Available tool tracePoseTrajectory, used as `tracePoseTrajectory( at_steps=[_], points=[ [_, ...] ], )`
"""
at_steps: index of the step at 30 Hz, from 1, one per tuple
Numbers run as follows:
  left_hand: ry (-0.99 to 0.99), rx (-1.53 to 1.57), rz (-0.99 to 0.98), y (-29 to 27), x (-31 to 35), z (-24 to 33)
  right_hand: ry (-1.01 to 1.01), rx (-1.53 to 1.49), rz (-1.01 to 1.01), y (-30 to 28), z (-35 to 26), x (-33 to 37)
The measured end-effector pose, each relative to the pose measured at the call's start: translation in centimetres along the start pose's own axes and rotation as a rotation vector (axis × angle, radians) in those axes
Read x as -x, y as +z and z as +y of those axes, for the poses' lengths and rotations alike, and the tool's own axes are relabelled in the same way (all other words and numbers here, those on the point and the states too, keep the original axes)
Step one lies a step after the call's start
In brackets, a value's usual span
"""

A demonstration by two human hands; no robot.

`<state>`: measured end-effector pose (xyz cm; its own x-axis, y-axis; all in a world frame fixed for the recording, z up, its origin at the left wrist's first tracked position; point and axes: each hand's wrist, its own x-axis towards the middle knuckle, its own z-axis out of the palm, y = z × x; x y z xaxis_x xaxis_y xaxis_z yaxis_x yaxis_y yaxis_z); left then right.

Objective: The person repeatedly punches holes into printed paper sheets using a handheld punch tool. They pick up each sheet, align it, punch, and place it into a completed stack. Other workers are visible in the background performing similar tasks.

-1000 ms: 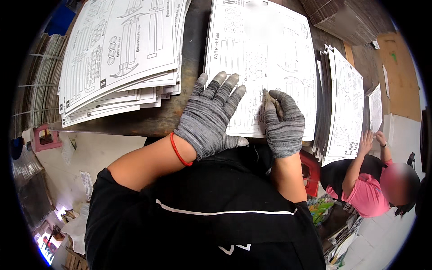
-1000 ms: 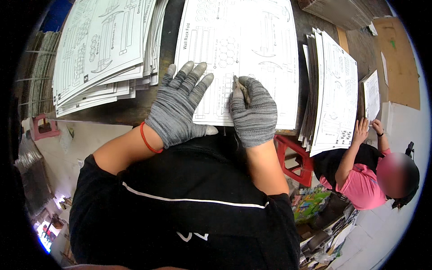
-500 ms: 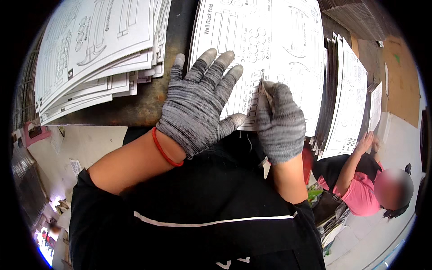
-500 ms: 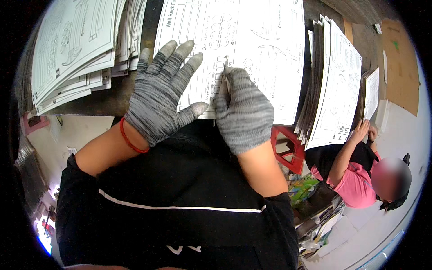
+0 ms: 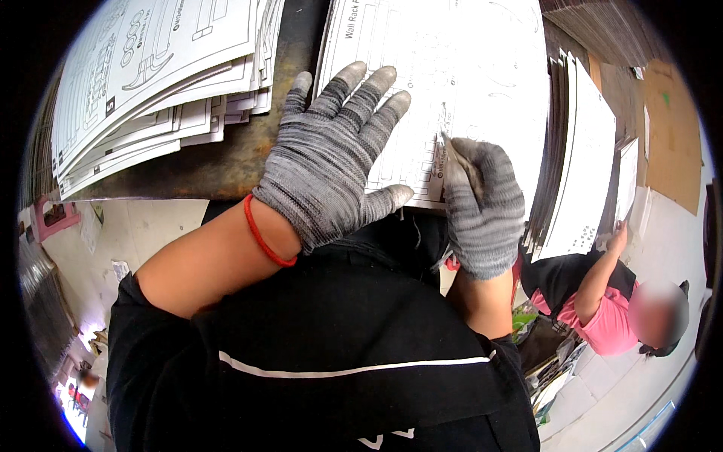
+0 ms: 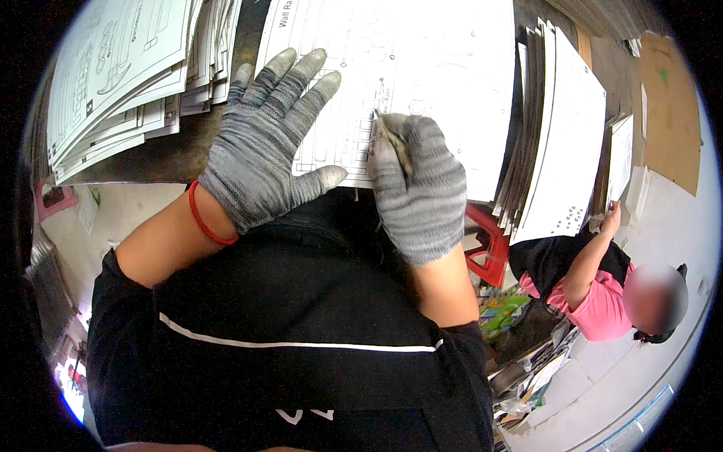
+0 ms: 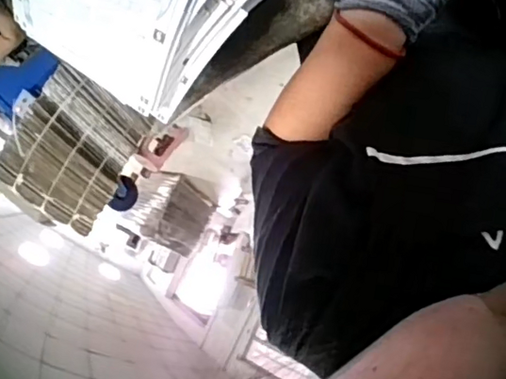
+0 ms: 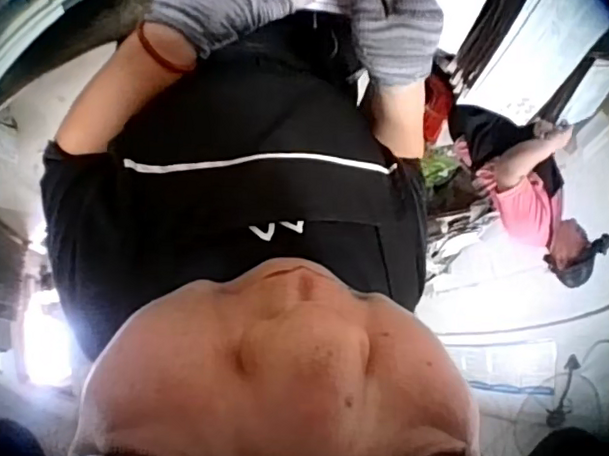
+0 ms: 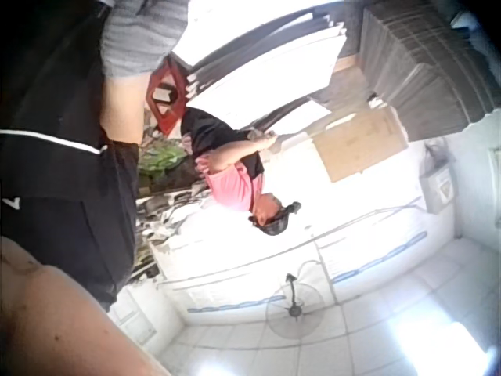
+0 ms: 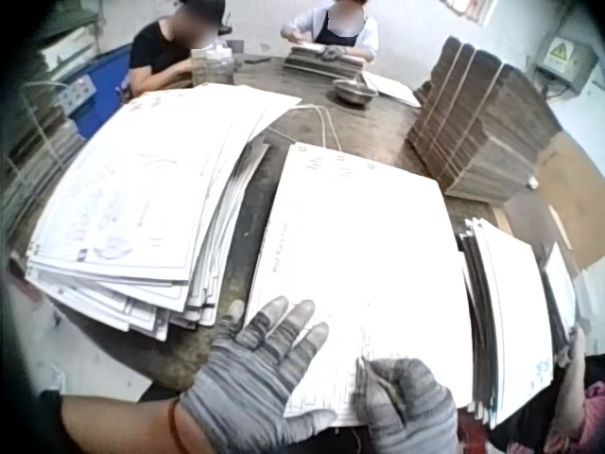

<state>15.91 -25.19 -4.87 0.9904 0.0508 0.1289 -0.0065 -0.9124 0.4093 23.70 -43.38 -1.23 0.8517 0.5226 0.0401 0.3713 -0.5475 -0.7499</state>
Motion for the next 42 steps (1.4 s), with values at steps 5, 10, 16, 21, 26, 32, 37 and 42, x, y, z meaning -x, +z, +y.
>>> tracePoseTrajectory(
  at_steps=[5,10,16,21,26,32,37,42],
  points=[
    [-0.001,0.019,0.001,0.0,0.0,0.0,-0.110,0.074,0.036,1.9,0.0,-2.0],
    [-0.018,0.014,-0.015,-0.1,-0.2,0.2,-0.200,0.250,0.080,3.0,-0.1,-2.4],
    [-0.043,-0.017,-0.061,0.1,0.0,0.1,-0.199,0.368,-0.063,1.8,-1.3,0.1],
    [-0.020,0.000,-0.034,-0.1,0.2,-0.1,-0.158,0.315,-0.178,0.9,-0.8,3.7],
    [0.014,-0.041,-0.054,-1.0,0.1,0.1,-0.010,0.093,-0.222,-0.2,-0.9,3.6],
    [-0.071,0.567,0.334,-1.3,2.8,-1.6,-0.017,0.000,0.215,-3.4,2.8,3.5],
    [-0.568,0.849,-0.006,-3.4,4.1,-2.1,-0.053,0.268,0.455,-6.3,7.2,4.2],
    [-0.334,0.194,-0.115,-5.8,3.1,-1.7,-0.012,0.139,0.383,-5.2,6.9,5.2]
  ],
)
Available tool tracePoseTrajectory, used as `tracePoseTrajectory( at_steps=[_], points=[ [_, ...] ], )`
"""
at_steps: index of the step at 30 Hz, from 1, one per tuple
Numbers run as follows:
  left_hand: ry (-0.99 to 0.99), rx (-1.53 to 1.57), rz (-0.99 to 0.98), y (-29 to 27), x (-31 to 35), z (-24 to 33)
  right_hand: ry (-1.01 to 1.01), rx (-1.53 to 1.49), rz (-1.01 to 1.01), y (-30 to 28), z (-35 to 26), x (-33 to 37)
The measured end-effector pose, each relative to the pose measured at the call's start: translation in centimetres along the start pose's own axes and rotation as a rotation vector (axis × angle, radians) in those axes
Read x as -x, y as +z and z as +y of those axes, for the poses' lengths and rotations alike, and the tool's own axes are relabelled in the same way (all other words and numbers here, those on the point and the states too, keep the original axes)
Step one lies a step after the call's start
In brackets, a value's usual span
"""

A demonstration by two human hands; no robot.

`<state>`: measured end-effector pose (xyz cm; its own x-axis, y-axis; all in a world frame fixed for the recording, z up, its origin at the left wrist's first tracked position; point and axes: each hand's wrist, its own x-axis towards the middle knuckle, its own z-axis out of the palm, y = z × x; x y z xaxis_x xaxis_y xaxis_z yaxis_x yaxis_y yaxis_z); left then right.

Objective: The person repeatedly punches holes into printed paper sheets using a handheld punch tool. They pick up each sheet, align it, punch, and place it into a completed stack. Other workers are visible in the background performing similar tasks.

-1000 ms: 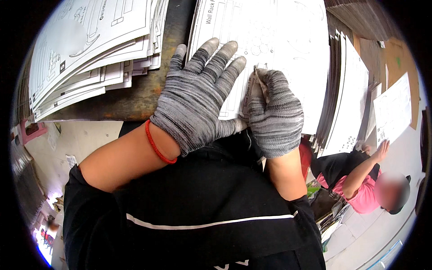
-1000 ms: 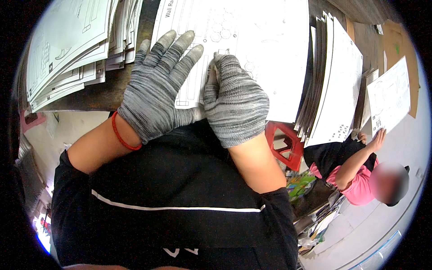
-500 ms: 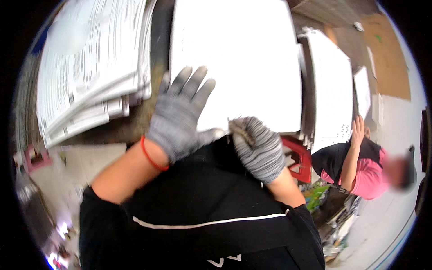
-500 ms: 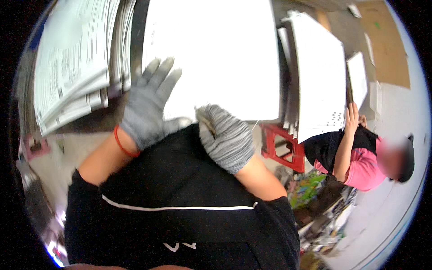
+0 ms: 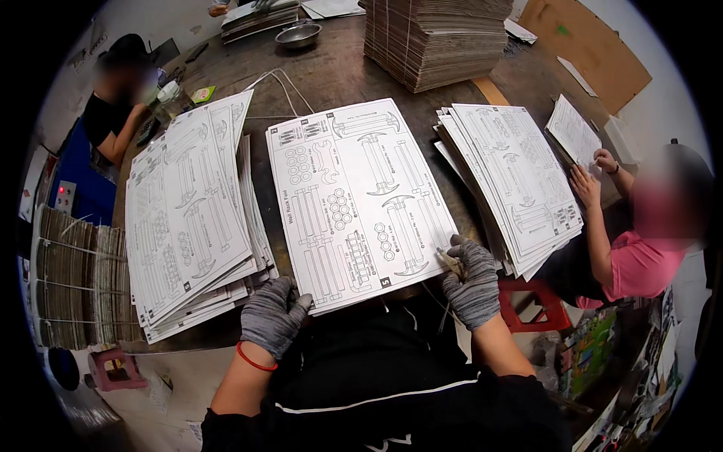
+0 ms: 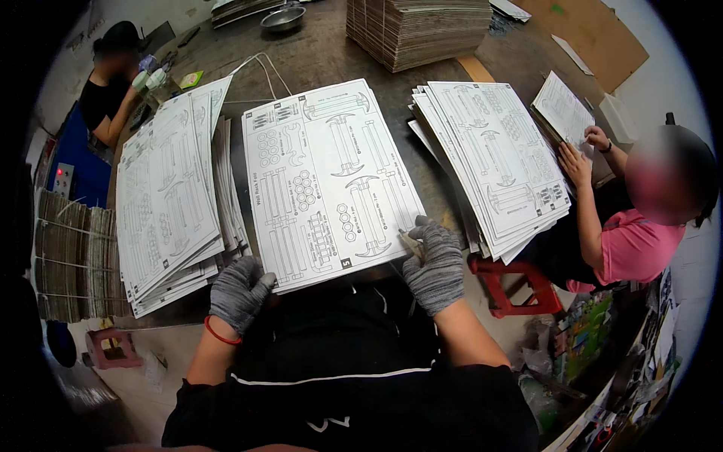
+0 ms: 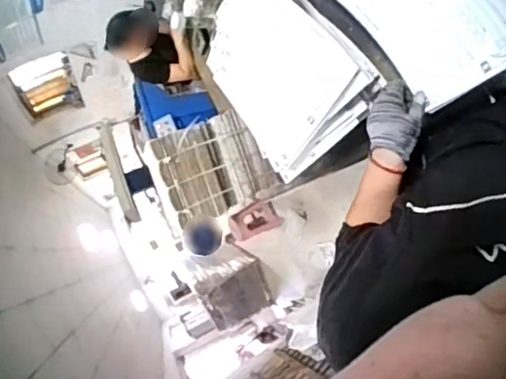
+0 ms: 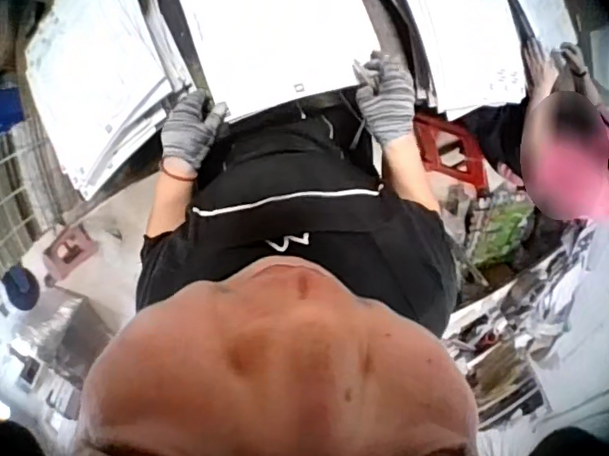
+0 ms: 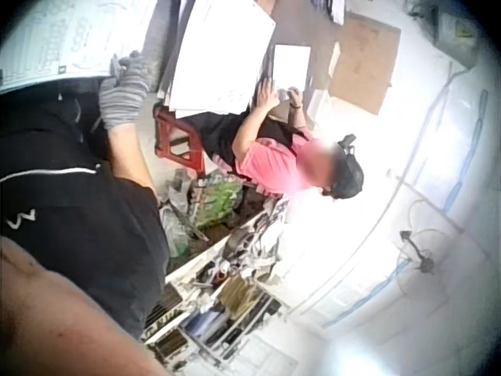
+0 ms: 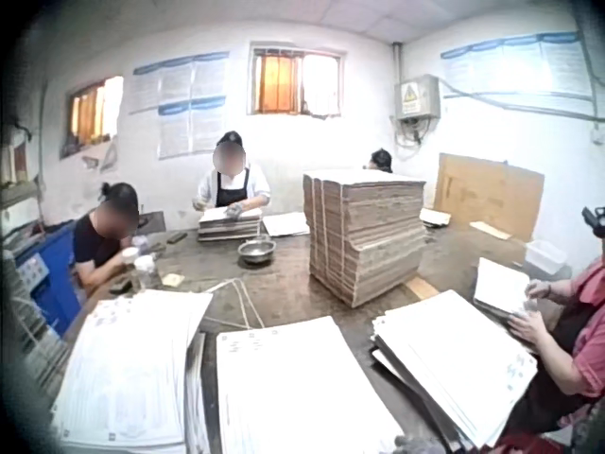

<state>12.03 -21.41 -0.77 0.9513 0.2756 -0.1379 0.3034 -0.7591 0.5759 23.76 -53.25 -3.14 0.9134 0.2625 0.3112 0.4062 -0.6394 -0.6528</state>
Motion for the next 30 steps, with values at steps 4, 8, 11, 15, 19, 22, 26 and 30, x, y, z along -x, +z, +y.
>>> tracePoseTrajectory(
  at_steps=[4,8,11,15,19,22,26,30],
  points=[
    [-0.065,-0.044,0.006,-1.0,-0.6,1.5,0.014,-0.073,0.017,-0.7,-0.9,0.9],
    [-0.033,0.456,-0.025,-1.4,-0.8,0.8,-0.016,-0.200,0.154,0.5,0.4,2.1],
    [-0.072,1.032,-0.086,-0.3,-0.8,1.5,0.022,-0.235,0.156,0.9,0.5,2.4],
    [0.277,0.677,-0.043,-2.1,-1.1,2.1,0.029,-0.233,0.203,1.7,1.5,2.9],
    [0.773,0.307,0.248,-1.5,-1.9,0.3,0.061,-0.325,0.189,1.3,1.2,2.7],
    [0.207,0.811,-0.063,-3.2,-0.2,1.0,0.071,-0.438,0.173,1.1,-0.2,2.4],
    [-0.004,0.803,0.554,-6.1,0.9,-5.4,-0.003,-0.478,0.203,1.2,-0.7,1.8],
    [-0.060,0.808,0.678,-13.7,3.3,-12.8,-0.037,-0.459,0.173,0.7,-0.1,1.3]
  ],
)
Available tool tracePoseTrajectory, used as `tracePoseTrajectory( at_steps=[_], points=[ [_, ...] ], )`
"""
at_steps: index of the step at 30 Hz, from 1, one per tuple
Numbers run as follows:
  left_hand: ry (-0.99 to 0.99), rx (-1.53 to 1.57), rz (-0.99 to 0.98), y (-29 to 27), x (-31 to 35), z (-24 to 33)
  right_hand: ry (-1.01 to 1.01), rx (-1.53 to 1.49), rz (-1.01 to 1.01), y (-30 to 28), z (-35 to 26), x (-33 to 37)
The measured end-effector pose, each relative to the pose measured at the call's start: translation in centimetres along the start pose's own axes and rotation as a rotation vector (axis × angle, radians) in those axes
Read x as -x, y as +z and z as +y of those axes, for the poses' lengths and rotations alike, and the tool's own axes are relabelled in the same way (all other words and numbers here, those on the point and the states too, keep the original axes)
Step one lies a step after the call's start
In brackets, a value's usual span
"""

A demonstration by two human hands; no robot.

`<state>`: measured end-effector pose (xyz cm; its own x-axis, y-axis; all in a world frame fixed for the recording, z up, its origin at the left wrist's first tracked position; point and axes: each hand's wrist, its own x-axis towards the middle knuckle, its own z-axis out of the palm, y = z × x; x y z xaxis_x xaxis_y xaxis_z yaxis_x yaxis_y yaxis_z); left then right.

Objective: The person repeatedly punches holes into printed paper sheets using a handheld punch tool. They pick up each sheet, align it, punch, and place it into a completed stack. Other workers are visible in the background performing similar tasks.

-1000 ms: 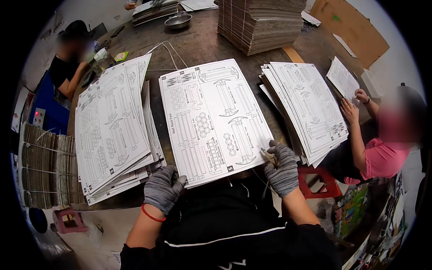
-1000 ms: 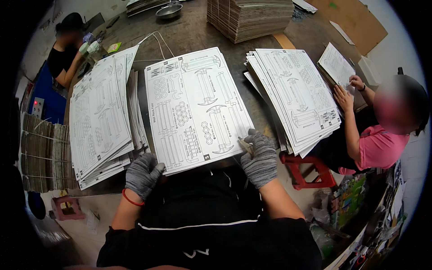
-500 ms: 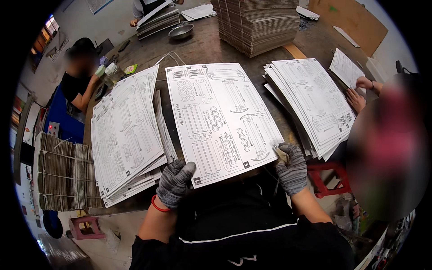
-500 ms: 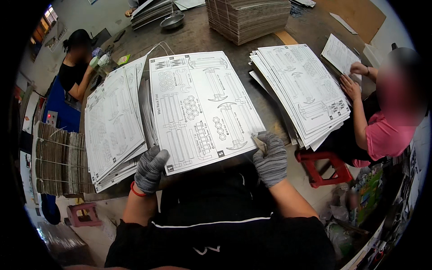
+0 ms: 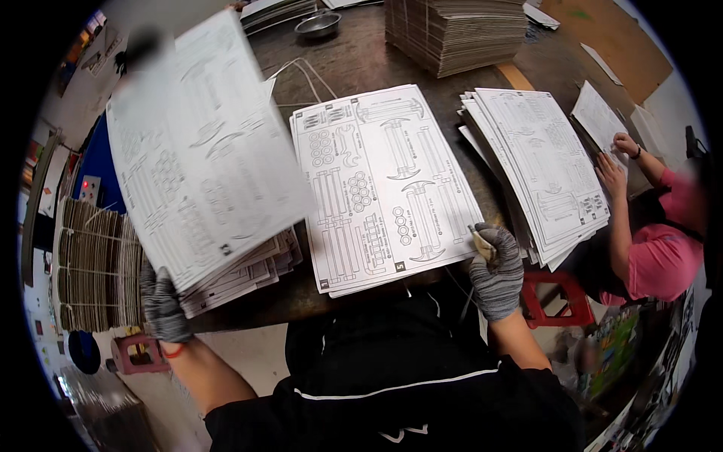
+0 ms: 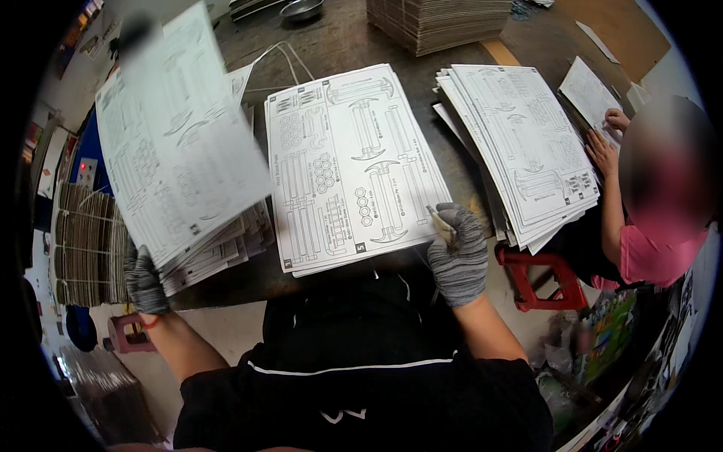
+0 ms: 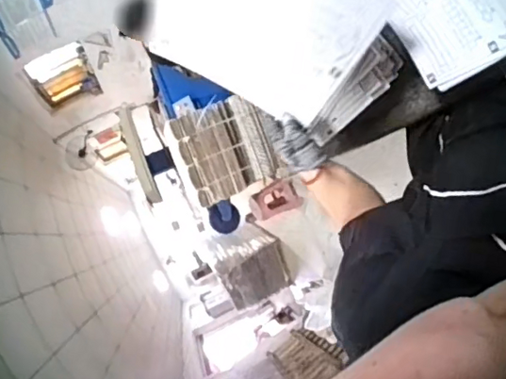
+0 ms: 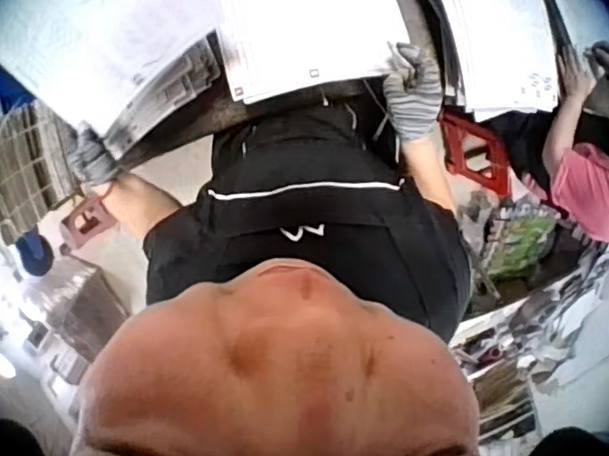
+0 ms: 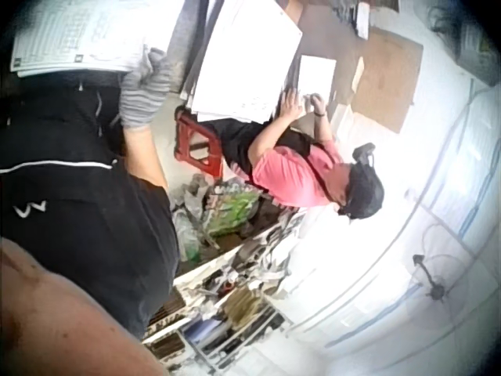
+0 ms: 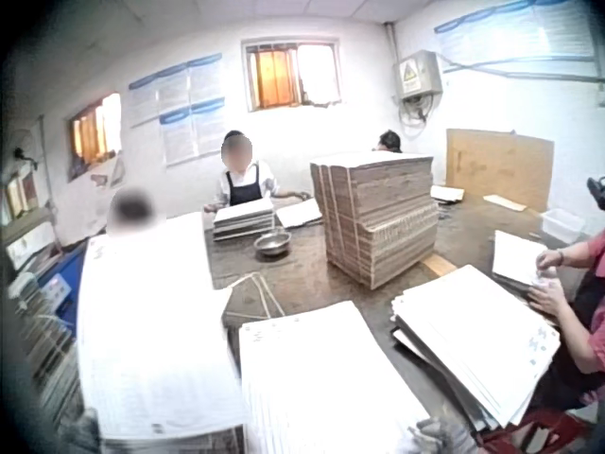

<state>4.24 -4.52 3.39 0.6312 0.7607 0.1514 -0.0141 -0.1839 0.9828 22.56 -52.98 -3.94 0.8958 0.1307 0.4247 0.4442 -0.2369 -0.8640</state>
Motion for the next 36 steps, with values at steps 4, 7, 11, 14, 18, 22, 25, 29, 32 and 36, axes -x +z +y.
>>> tracePoseTrajectory(
  at_steps=[4,7,11,14,18,22,25,29,32,36],
  points=[
    [-0.063,-0.221,0.031,-9.5,-2.5,-4.4,0.001,0.008,-0.002,0.4,0.8,-0.3],
    [-0.121,-0.608,0.300,-7.8,-1.9,-5.1,0.003,0.023,-0.058,0.6,0.2,-0.8],
    [0.325,-0.292,0.188,5.2,3.2,-0.8,0.207,-0.055,-0.109,0.9,0.4,-0.4],
    [0.587,-0.337,-0.645,13.9,5.9,0.2,0.159,0.049,-0.210,3.3,-1.0,-0.9],
    [0.686,-0.836,-0.751,22.1,7.3,-1.7,0.084,0.249,-0.385,6.5,-2.7,-1.9],
    [0.490,-1.022,-0.835,22.6,7.6,-2.5,0.148,0.224,-0.468,8.6,-2.5,-3.2],
    [0.388,-0.953,-0.884,21.0,6.2,-1.6,0.191,0.194,-0.459,9.0,-2.6,-4.3],
    [0.522,-0.862,-0.803,20.8,5.2,-4.4,0.220,0.237,-0.482,9.2,-2.6,-5.2],
    [0.478,-0.887,-0.840,21.6,7.1,-3.7,0.098,0.284,-0.505,10.1,-2.6,-5.2],
    [0.463,-0.874,-0.834,22.6,8.3,-3.8,0.113,0.324,-0.489,11.0,-2.4,-5.2]
  ],
)
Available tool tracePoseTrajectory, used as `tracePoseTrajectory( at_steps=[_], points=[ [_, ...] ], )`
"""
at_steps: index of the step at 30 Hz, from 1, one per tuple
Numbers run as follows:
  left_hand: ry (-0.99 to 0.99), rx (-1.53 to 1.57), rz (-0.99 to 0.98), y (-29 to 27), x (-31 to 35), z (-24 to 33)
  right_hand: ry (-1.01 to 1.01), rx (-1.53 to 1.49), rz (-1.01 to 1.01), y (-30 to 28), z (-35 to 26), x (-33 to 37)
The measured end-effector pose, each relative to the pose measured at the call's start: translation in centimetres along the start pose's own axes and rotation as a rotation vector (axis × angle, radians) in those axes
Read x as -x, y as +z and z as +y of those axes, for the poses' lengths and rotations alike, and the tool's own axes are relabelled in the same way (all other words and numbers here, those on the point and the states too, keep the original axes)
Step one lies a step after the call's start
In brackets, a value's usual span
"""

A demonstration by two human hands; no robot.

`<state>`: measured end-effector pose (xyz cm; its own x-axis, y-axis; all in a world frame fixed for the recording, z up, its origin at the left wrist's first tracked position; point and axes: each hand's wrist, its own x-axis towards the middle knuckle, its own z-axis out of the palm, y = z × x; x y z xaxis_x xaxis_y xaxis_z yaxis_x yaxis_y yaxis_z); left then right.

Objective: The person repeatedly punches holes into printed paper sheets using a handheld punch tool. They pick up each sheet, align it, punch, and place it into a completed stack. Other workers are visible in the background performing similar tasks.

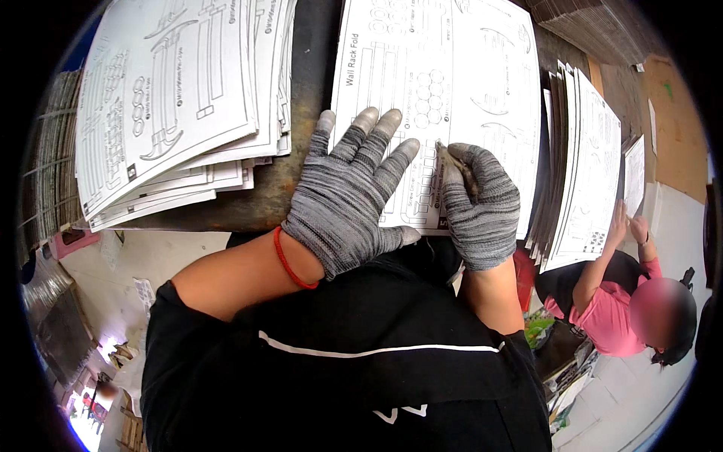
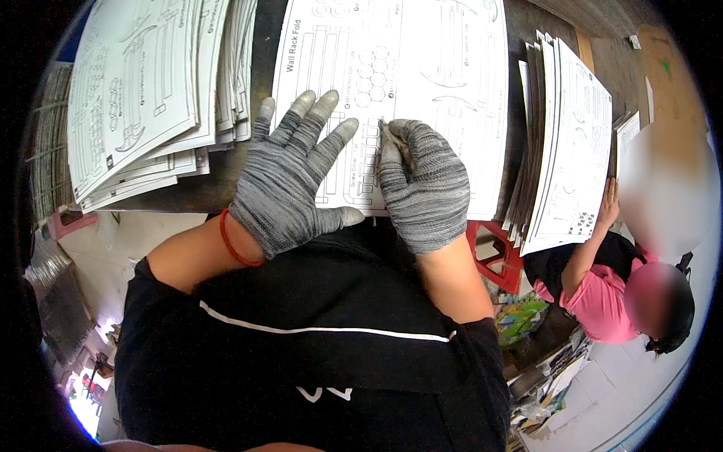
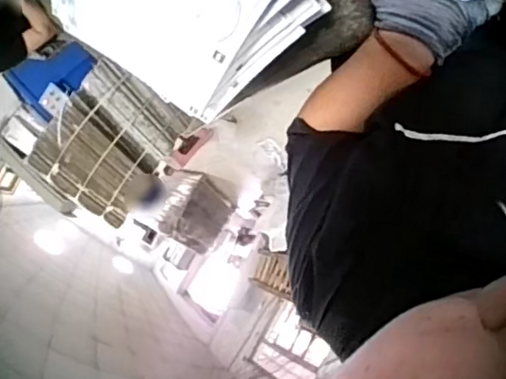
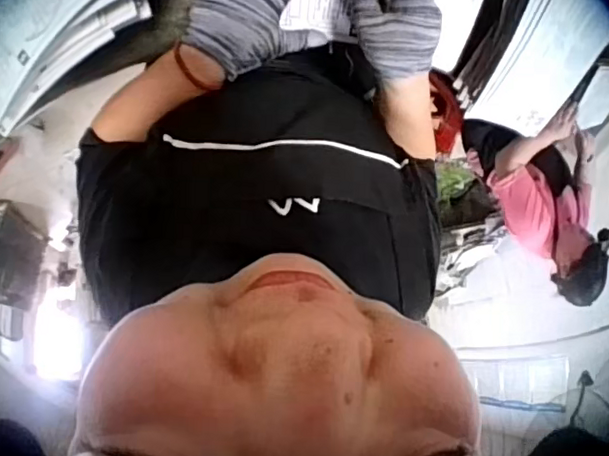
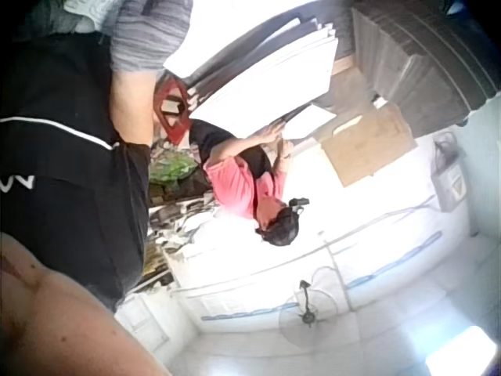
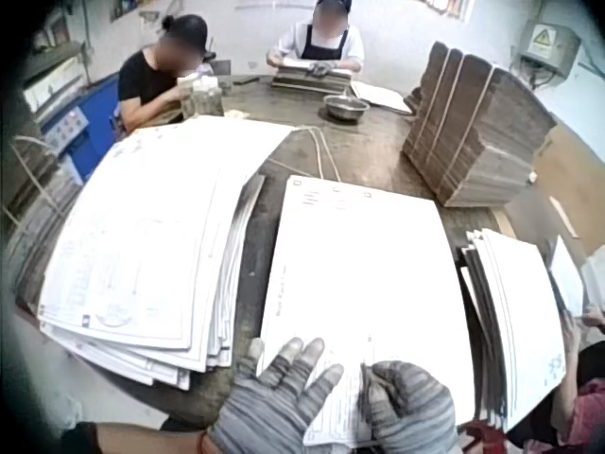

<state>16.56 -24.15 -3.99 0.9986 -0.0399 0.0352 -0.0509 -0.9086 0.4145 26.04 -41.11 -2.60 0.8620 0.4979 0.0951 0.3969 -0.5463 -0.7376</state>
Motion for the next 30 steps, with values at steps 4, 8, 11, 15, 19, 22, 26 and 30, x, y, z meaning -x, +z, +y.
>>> tracePoseTrajectory(
  at_steps=[4,8,11,15,19,22,26,30],
  points=[
    [0.008,0.028,0.001,-0.1,-0.1,-0.3,-0.030,0.122,0.019,0.3,-0.2,-0.3],
    [0.015,0.038,0.023,0.0,-0.2,-0.4,-0.023,0.189,-0.029,0.3,-0.6,-0.5],
    [0.001,0.052,0.069,0.0,-0.2,-0.2,-0.056,0.283,-0.057,0.4,-1.4,-0.7],
    [0.009,0.002,0.047,0.1,-0.4,-0.1,-0.198,0.316,-0.008,0.8,-0.6,-0.2],
    [-0.003,-0.018,0.054,0.3,-0.3,-0.1,-0.145,0.383,-0.127,0.2,-1.6,0.7],
    [-0.009,-0.060,0.063,0.4,-0.2,0.1,-0.170,0.347,-0.170,-0.4,-1.1,3.0],
    [0.005,-0.053,0.113,0.8,-0.3,0.1,-0.166,0.285,-0.179,-1.3,-0.9,5.9],
    [0.014,-0.049,0.147,0.9,-0.1,-0.3,-0.025,0.168,-0.220,-1.8,-0.8,5.8]
  ],
)
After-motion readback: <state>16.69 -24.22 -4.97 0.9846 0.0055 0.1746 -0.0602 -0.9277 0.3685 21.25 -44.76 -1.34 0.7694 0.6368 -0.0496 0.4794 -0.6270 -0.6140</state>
